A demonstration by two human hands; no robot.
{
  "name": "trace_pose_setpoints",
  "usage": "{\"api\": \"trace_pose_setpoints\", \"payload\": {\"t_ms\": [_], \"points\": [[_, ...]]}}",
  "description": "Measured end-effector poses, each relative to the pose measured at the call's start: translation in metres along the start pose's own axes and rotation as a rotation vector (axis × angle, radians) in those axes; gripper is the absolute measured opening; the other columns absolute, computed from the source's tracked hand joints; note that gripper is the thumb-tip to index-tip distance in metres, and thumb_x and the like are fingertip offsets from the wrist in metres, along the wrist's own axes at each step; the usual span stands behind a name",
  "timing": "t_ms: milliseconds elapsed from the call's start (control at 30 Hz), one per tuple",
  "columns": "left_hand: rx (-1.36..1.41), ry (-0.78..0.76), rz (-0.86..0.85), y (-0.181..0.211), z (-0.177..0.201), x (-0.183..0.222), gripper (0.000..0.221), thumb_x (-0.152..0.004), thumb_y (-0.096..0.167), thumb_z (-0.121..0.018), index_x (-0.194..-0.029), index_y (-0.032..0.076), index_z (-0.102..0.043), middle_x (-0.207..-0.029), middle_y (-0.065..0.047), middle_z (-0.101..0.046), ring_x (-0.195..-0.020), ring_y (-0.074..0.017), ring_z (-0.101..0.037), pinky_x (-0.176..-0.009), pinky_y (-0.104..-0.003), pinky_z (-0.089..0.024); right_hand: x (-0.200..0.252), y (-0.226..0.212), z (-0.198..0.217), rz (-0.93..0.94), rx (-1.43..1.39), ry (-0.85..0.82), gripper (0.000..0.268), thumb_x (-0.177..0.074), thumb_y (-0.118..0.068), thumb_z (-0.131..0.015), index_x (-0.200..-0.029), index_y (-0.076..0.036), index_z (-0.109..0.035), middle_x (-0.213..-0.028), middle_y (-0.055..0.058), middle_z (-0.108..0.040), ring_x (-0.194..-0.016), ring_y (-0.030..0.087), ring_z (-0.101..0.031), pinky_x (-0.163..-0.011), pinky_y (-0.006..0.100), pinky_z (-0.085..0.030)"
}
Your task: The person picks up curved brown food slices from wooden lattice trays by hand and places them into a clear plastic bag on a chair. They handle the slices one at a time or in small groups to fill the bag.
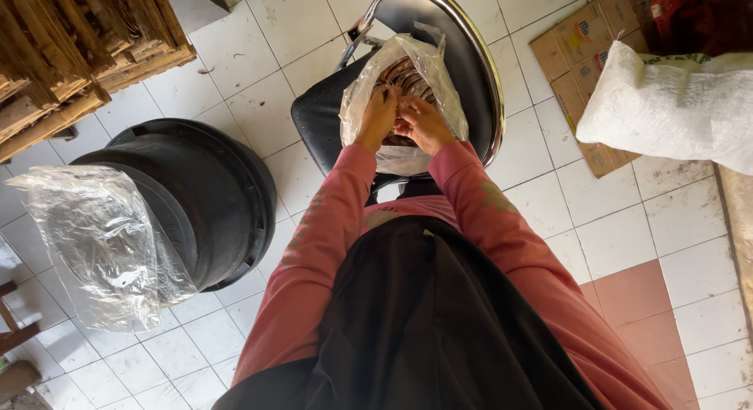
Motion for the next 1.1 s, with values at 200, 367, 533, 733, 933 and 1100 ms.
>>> {"api": "trace_pose_setpoints", "payload": {"t_ms": [200, 367, 533, 733, 933, 1100], "points": [[-0.127, 0.107, -0.254, -0.026, 0.020, -0.005, 0.031, -0.090, 0.020, -0.071, -0.117, 0.005, -0.071, -0.104, -0.011, -0.075, -0.091, -0.0210, -0.072, -0.079, -0.033, -0.058, 0.006, 0.002, 0.005, 0.031, 0.179, 0.015, 0.025, -0.096, -0.010, -0.071, -0.119, -0.007, -0.063, -0.104, 0.004, -0.070, -0.089, 0.013, -0.064, -0.077, 0.031, -0.052], [-0.575, 0.124, -0.249, -0.063, 0.028, -0.005, 0.054, -0.086, 0.020, -0.081, -0.126, -0.005, -0.055, -0.106, -0.020, -0.072, -0.099, -0.0330, -0.070, -0.084, -0.040, -0.055, 0.001, 0.010, 0.008, 0.217, 0.583, 0.069, 0.018, -0.091, -0.004, -0.073, -0.108, -0.004, -0.066, -0.093, 0.006, -0.071, -0.079, 0.017, -0.068, -0.069, 0.036, -0.055], [-1.192, 0.071, -0.274, -0.074, 0.021, -0.002, 0.047, -0.081, 0.002, -0.073, -0.121, -0.013, -0.052, -0.104, -0.031, -0.069, -0.100, -0.0441, -0.070, -0.083, -0.045, -0.059, 0.003, 0.021, 0.007, 0.395, 1.056, 0.168, 0.014, -0.089, 0.000, -0.073, -0.101, -0.007, -0.071, -0.092, 0.008, -0.074, -0.081, 0.020, -0.070, -0.072, 0.036, -0.053], [-0.963, 0.078, -0.259, -0.057, 0.027, 0.011, 0.040, -0.085, -0.001, -0.070, -0.121, -0.003, -0.052, -0.106, -0.030, -0.068, -0.103, -0.0480, -0.067, -0.083, -0.049, -0.056, -0.011, 0.024, 0.018, 0.276, 0.736, 0.030, 0.013, -0.090, -0.003, -0.072, -0.103, -0.007, -0.070, -0.092, 0.013, -0.070, -0.079, 0.025, -0.070, -0.070, 0.036, -0.053], [-0.811, 0.051, -0.431, -0.047, 0.032, 0.031, 0.041, -0.096, -0.005, -0.061, -0.135, 0.000, -0.050, -0.109, -0.029, -0.065, -0.098, -0.0450, -0.068, -0.078, -0.047, -0.058, -0.001, 0.029, -0.001, 0.316, 1.079, 0.066, 0.015, -0.087, -0.003, -0.071, -0.099, -0.011, -0.073, -0.087, 0.015, -0.072, -0.079, 0.031, -0.070, -0.068, 0.041, -0.052], [-0.968, -0.008, -0.320, -0.055, 0.030, 0.022, 0.041, -0.084, -0.002, -0.070, -0.122, -0.002, -0.056, -0.105, -0.029, -0.068, -0.100, -0.0459, -0.068, -0.080, -0.049, -0.056, 0.015, 0.024, -0.014, 0.575, 1.198, 0.294, 0.009, -0.080, 0.001, -0.071, -0.084, -0.007, -0.067, -0.092, 0.018, -0.063, -0.079, 0.038, -0.065, -0.067, 0.047, -0.050]]}}
Point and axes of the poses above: each hand's wrist, its own x-axis away from the middle knuckle, its own z-axis out of the back of the hand, y = z × x, the point moved 5 cm from there along -x, towards the middle knuckle
